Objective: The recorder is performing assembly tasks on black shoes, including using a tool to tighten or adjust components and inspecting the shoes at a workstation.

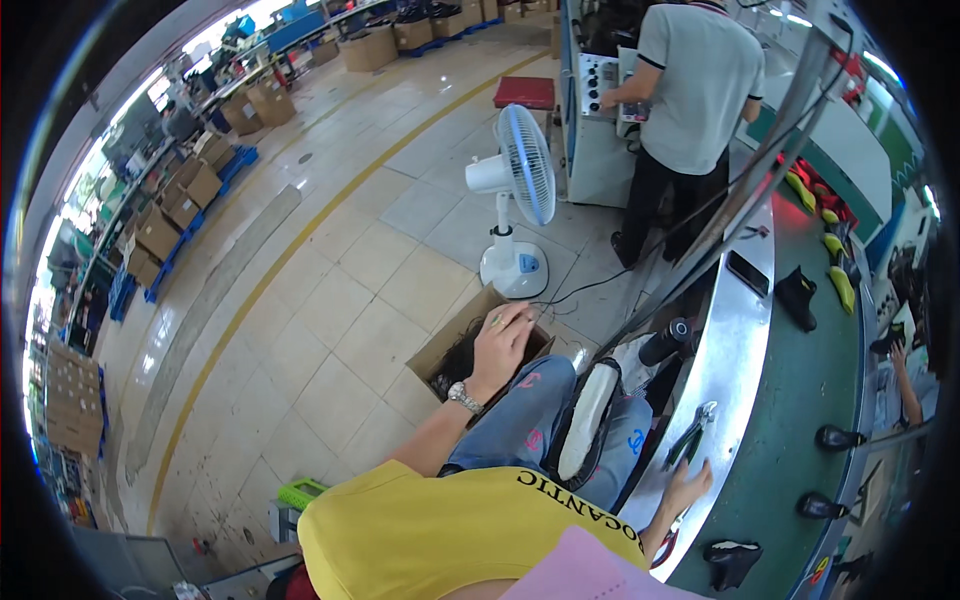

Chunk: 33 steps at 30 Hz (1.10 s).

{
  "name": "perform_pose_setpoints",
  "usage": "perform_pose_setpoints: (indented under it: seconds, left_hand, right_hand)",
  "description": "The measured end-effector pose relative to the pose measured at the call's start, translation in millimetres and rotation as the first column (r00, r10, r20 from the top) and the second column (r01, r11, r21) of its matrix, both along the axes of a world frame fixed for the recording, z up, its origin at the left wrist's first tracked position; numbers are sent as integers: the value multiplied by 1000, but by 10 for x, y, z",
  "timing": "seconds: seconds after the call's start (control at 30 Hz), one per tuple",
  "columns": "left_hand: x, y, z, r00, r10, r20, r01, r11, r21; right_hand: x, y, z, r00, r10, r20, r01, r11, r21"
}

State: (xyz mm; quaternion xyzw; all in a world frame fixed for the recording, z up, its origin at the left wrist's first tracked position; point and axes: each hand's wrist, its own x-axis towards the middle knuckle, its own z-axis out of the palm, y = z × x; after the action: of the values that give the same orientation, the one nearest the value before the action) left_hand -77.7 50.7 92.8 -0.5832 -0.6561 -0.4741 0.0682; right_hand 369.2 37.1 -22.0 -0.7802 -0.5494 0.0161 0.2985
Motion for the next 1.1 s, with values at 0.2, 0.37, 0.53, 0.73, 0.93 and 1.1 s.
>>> perform_pose_setpoints:
  seconds: [0.2,0.37,0.53,0.73,0.93,1.1]
  left_hand:
    - [365,-87,-645,979,-206,-1,197,937,-287]
    - [824,-25,-764,953,-115,280,186,951,-245]
    - [442,121,-797,924,16,382,48,986,-157]
    - [539,-5,-428,935,-137,328,148,989,-7]
    - [1220,-109,-388,666,-743,-71,730,668,-141]
    - [1828,186,-437,688,-714,-132,669,694,-266]
  right_hand:
    - [-364,713,-108,990,-50,134,67,990,-126]
    - [-320,683,-274,984,-31,173,56,988,-144]
    - [-232,652,-288,974,-2,225,46,981,-188]
    - [385,874,-571,957,284,-62,-280,958,65]
    - [209,652,270,-69,-110,-992,-148,984,-99]
    - [221,74,945,6,24,-1000,-232,973,22]
